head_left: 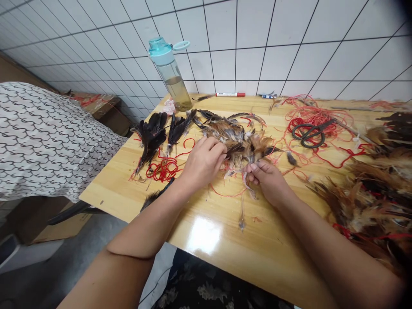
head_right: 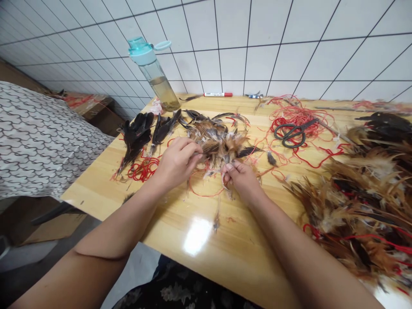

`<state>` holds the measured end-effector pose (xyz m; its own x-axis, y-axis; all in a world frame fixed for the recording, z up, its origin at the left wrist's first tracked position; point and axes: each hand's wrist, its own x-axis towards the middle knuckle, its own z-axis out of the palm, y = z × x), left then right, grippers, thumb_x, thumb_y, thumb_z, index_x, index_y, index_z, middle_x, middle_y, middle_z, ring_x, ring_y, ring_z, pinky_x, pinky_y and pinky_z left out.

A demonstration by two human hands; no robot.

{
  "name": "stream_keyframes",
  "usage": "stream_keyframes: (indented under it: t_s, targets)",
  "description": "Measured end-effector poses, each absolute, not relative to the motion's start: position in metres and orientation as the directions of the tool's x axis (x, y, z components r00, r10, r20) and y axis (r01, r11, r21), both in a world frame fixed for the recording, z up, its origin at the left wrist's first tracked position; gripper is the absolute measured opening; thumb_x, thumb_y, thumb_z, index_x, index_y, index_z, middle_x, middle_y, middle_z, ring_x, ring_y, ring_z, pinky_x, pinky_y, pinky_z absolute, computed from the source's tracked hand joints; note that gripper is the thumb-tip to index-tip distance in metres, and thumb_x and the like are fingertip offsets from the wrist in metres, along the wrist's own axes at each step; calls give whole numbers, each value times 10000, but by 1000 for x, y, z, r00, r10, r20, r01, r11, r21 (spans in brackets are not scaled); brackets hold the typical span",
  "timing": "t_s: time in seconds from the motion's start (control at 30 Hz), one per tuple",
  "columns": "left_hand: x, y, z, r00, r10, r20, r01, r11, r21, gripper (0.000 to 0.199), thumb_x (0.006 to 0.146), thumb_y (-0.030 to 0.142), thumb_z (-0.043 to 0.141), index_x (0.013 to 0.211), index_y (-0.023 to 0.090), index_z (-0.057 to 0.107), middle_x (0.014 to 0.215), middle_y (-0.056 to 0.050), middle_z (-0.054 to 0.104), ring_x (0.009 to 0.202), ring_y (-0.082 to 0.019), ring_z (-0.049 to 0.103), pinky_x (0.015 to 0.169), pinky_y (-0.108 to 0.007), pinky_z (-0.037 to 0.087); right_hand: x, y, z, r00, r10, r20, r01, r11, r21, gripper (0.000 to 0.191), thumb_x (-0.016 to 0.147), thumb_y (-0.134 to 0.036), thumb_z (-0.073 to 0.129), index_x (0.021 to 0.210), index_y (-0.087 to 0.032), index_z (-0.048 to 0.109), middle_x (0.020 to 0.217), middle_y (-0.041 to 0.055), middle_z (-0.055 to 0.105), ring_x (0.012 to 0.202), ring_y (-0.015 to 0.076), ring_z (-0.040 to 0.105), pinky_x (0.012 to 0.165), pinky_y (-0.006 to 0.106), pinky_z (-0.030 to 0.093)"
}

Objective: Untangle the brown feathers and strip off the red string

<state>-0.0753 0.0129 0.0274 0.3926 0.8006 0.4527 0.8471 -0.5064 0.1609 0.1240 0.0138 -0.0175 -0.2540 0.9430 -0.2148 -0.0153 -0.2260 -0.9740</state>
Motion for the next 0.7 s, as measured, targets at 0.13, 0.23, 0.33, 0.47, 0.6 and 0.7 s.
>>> stream_keyframes:
  t_s: [0.13,0.23,0.33,0.47,0.6,0.7]
  targets:
    - [-78,14,21,440,877,194,835,-479,269,116,864,238,537,823,170,621,861,-57,613,857,-191,556,800,-333,439,126,17,-20,-212,956,-200,-93,-224,-970,347,688,-525,670,664,-196,565,545,-15,523,514,100,426,508,248,327]
    - [-71,10,19,428,899,90,858,-435,272,107,832,276,586,833,176,625,865,-57,619,874,-200,569,798,-333,451,126,17,-24,-208,962,-177,-65,-194,-979,336,710,-520,654,669,-195,579,546,-15,527,516,102,433,517,253,336]
    - [-64,8,18,410,912,26,884,-405,233,140,787,305,629,826,171,610,851,-60,618,840,-207,573,767,-335,458,126,16,-25,-196,967,-162,-28,-171,-985,348,728,-534,629,669,-195,579,535,-16,525,507,103,432,516,254,340]
    - [-65,9,18,428,904,-6,871,-411,270,85,793,143,510,765,165,587,801,-62,615,765,-182,562,732,-319,453,125,15,-24,-190,970,-150,23,-148,-989,360,742,-550,606,665,-199,574,527,-13,529,503,110,430,515,259,338]
    - [-75,13,23,401,914,63,777,-376,505,88,777,123,483,797,165,558,765,-25,595,674,-131,517,641,-266,426,124,15,-24,-185,971,-153,51,-146,-988,351,754,-538,597,667,-199,573,528,-12,531,499,108,424,518,257,333]
    - [-80,15,30,340,940,31,611,-246,752,30,793,177,504,810,161,523,694,13,536,593,-89,463,552,-218,380,124,14,-25,-183,970,-158,61,-150,-987,355,750,-541,593,662,-198,570,527,-13,529,495,109,426,519,258,335]
